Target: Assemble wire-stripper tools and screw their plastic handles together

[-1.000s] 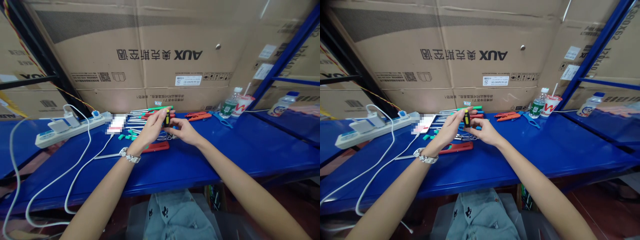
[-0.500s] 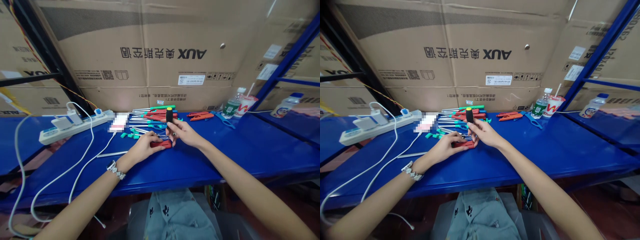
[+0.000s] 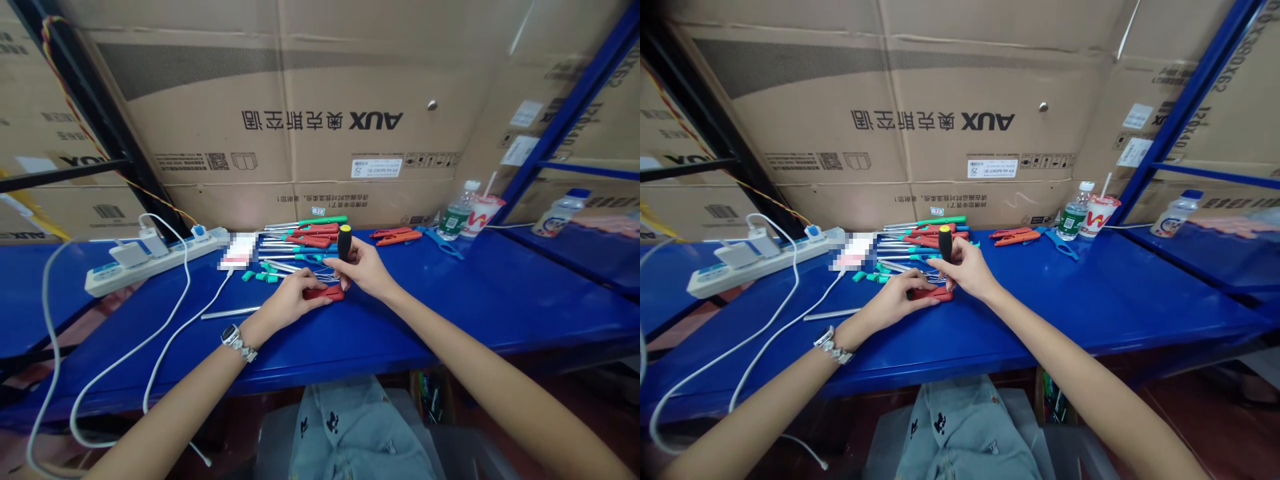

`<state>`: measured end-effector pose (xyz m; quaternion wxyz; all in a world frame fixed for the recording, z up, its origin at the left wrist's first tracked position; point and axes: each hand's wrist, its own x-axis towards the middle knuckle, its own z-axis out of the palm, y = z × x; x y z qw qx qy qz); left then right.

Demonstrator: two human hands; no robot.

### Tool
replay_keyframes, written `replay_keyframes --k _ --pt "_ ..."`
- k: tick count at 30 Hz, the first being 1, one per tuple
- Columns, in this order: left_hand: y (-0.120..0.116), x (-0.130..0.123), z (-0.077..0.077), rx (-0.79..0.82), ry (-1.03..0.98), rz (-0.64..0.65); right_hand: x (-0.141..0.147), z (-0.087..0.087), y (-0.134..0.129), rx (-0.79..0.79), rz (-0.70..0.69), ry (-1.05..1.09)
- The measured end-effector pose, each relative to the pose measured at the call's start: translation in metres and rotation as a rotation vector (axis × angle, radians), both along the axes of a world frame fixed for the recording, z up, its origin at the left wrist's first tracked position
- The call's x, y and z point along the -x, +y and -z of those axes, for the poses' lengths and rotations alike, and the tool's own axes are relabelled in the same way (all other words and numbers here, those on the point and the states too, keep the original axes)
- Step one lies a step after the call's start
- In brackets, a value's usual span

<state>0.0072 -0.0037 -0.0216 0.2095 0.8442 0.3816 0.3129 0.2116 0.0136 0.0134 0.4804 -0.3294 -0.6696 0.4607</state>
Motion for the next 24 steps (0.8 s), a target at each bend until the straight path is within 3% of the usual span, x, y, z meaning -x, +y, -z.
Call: replay_keyframes --k 5,7,13,18,20,24 --pt "0.000 0.000 0.000 -0.013 0.021 -0.005 -0.015 -0.003 -0.004 0.049 -0.177 -0.004" --pt "-0.001 0.000 0.000 -0.011 0.025 -0.008 -0.019 -0.002 -0.004 0.038 -0.183 -0.029" --pt "-0.001 0.000 0.000 -0.018 0.025 -0.002 -0.015 0.005 -0.008 -0.029 0.054 0.008" --pt "0.001 0.002 0.003 -0.030 0.029 0.007 -0.028 -0.002 -0.004 -0.032 0.246 0.007" --pt "0.002 0.001 0.004 -0.036 0.036 0.011 -0.043 -0.004 -0.001 -0.029 0.332 -0.152" --pt "0.004 -0.009 0.000 -0.062 0.087 0.039 -0.069 -0.002 0.003 -0.028 0.564 -0.805"
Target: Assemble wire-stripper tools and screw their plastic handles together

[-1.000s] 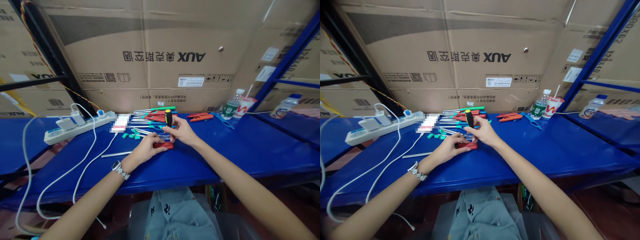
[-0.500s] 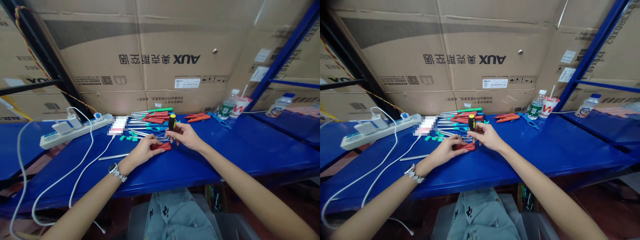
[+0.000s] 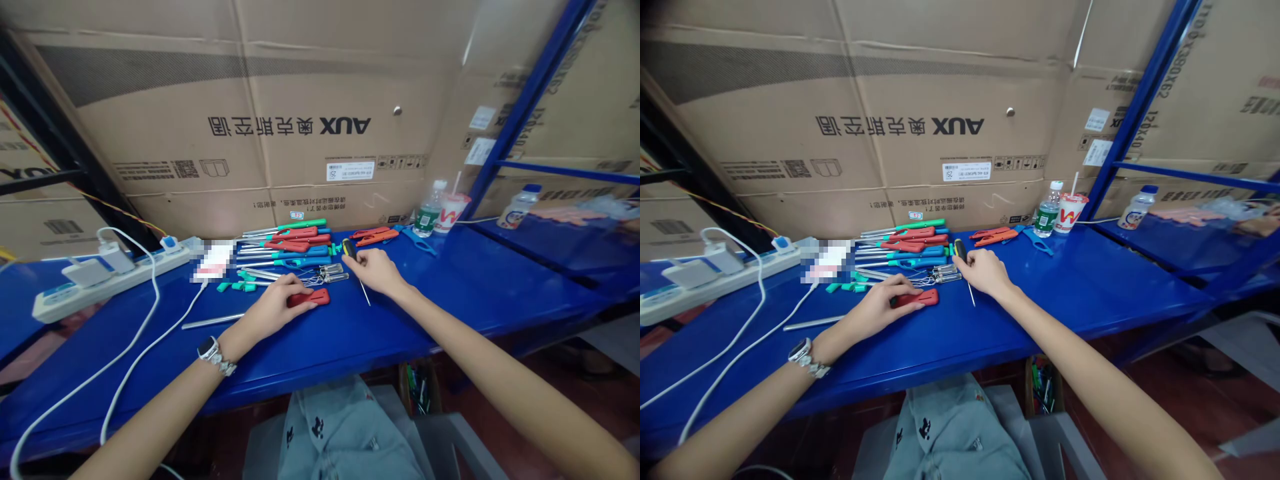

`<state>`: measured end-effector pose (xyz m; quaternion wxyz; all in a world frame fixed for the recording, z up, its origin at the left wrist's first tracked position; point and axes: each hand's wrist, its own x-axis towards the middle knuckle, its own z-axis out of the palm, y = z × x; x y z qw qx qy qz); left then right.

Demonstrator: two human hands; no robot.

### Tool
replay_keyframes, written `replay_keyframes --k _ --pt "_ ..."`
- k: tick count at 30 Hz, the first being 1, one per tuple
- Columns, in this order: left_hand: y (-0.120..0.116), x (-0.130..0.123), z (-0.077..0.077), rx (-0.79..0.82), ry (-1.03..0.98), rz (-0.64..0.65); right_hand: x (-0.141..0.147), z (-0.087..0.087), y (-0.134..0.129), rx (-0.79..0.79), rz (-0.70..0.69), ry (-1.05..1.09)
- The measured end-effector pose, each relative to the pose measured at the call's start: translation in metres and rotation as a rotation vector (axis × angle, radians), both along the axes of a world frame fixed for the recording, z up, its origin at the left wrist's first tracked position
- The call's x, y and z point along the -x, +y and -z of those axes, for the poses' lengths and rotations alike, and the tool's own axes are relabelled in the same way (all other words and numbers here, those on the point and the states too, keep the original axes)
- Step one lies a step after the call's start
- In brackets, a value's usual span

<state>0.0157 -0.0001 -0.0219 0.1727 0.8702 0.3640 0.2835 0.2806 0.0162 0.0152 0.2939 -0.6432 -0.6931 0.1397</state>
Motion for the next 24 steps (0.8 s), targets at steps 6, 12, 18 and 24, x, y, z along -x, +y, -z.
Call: replay_keyframes --k 6,12,18,24 --pt "-0.007 -0.004 -0.013 -0.177 0.235 -0.027 0.006 0.009 0.007 0.105 0.055 -0.498" --pt "-0.017 0.023 -0.013 -0.174 0.278 -0.060 0.023 0.008 0.012 0.067 -0.069 -0.518" --pt "-0.017 0.030 -0.011 -0.147 0.249 -0.007 0.016 0.005 0.010 0.035 -0.066 -0.466" --pt "-0.027 0.030 -0.029 -0.202 0.233 0.030 0.024 -0.006 -0.013 -0.190 -0.496 -0.135"
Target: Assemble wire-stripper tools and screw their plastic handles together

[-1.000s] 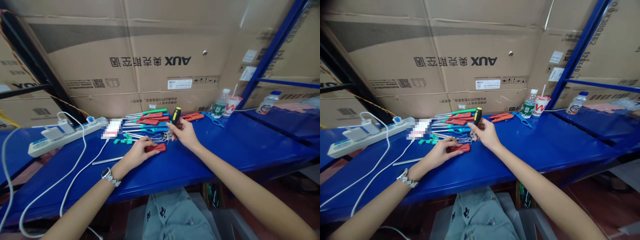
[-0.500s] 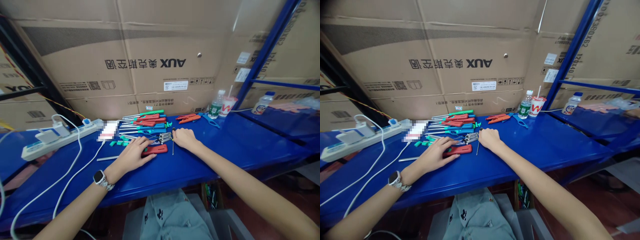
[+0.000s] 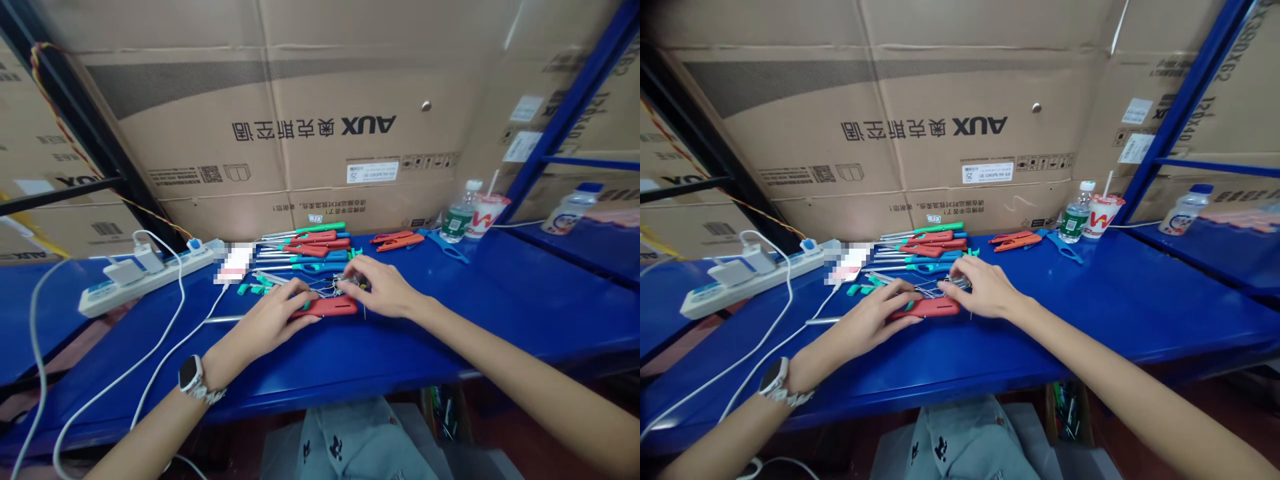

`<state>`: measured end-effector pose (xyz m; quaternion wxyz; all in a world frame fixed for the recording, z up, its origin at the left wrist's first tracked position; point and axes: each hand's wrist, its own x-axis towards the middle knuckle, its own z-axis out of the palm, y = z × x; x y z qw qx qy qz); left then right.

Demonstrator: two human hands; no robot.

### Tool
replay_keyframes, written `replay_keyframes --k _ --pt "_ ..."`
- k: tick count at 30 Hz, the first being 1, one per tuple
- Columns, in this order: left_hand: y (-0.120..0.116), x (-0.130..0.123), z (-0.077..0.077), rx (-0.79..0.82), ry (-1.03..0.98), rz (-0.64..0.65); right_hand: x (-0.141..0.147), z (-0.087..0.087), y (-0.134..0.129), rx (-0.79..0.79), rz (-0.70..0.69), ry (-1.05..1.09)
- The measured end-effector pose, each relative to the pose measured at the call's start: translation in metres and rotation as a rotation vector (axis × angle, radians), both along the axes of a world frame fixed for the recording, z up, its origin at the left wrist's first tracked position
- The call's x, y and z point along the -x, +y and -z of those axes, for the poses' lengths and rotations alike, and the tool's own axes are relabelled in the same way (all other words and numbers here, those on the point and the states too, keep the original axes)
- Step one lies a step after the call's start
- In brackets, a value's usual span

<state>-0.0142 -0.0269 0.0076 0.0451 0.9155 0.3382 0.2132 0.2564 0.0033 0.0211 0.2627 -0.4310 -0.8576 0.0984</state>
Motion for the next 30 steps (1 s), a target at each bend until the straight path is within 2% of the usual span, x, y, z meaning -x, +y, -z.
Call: replay_keyframes --k 1,3,6,8,12,17,20,23,30 --pt "0.002 0.000 -0.006 -0.011 -0.007 -0.002 0.004 -0.002 -0.002 0.003 -0.116 0.006" --pt "0.014 -0.001 -0.018 -0.041 -0.027 0.002 0.012 -0.006 0.001 -0.003 -0.210 -0.023" --pt "0.049 -0.003 -0.033 -0.059 -0.054 0.024 0.020 -0.012 0.024 0.021 -0.216 0.000" --pt "0.080 -0.005 -0.039 -0.094 -0.086 0.000 0.020 -0.015 0.047 -0.021 -0.182 0.023" --pt "0.139 -0.008 -0.037 -0.110 -0.091 -0.116 0.015 -0.020 0.098 -0.064 -0.012 -0.042" --pt "0.186 -0.010 -0.025 -0.100 -0.076 -0.211 0.014 -0.025 0.153 -0.166 0.005 -0.165" --pt "0.201 -0.011 -0.021 -0.088 -0.065 -0.227 0.015 -0.026 0.173 -0.178 0.012 -0.203" --pt "0.207 -0.010 -0.017 -0.078 -0.043 -0.224 0.015 -0.024 0.182 -0.142 0.033 -0.246" --pt "0.198 -0.009 -0.014 -0.120 -0.054 -0.194 -0.002 -0.004 0.172 -0.128 0.106 -0.056"
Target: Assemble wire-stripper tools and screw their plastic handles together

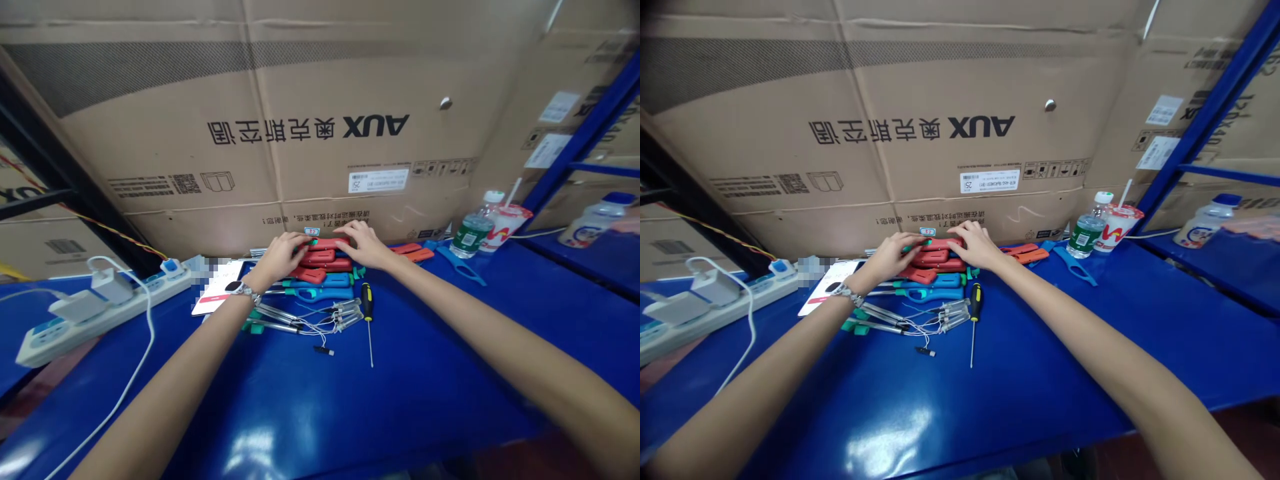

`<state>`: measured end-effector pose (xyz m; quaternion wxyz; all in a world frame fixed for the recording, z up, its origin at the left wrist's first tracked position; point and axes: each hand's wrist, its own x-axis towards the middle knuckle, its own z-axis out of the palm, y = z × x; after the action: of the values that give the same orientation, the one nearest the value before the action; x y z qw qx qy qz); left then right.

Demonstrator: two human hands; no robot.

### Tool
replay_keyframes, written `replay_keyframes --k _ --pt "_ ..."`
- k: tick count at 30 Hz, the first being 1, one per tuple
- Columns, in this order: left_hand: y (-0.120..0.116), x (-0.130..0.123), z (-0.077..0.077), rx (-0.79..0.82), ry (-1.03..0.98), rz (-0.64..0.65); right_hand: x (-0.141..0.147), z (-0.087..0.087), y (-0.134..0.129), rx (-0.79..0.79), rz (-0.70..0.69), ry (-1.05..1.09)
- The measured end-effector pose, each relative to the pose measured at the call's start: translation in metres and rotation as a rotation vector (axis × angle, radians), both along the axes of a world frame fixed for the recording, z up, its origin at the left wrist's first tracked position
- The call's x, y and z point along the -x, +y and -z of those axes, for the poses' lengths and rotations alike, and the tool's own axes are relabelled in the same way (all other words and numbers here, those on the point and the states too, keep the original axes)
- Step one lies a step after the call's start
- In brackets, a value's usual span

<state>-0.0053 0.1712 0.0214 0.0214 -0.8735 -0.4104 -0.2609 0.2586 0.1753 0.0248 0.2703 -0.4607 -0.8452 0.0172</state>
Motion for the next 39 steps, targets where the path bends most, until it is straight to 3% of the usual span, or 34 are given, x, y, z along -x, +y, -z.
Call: replay_keyframes --k 5,8,13,17,21,25,31,39 --pt "-0.012 -0.012 -0.006 -0.034 -0.032 -0.004 -0.022 0.013 -0.021 -0.018 0.054 0.132" --pt "-0.018 -0.034 -0.017 -0.069 -0.052 0.032 -0.043 0.019 -0.035 -0.014 0.093 0.150" --pt "-0.020 -0.106 -0.026 -0.081 0.032 0.203 -0.092 0.029 -0.057 0.005 0.279 0.027" --pt "-0.015 -0.166 -0.015 0.013 0.223 0.214 -0.121 0.035 -0.066 0.060 0.396 -0.126" --pt "-0.011 -0.201 -0.002 0.044 0.331 0.190 -0.133 0.035 -0.062 0.071 0.388 -0.235" --pt "-0.011 -0.209 0.003 0.032 0.371 0.167 -0.134 0.034 -0.051 0.088 0.336 -0.230" --pt "-0.010 -0.198 0.003 0.027 0.386 0.133 -0.135 0.039 -0.039 0.162 0.202 -0.042" --pt "-0.023 -0.167 -0.006 -0.072 0.256 0.096 -0.126 0.036 -0.062 0.061 0.047 0.265"
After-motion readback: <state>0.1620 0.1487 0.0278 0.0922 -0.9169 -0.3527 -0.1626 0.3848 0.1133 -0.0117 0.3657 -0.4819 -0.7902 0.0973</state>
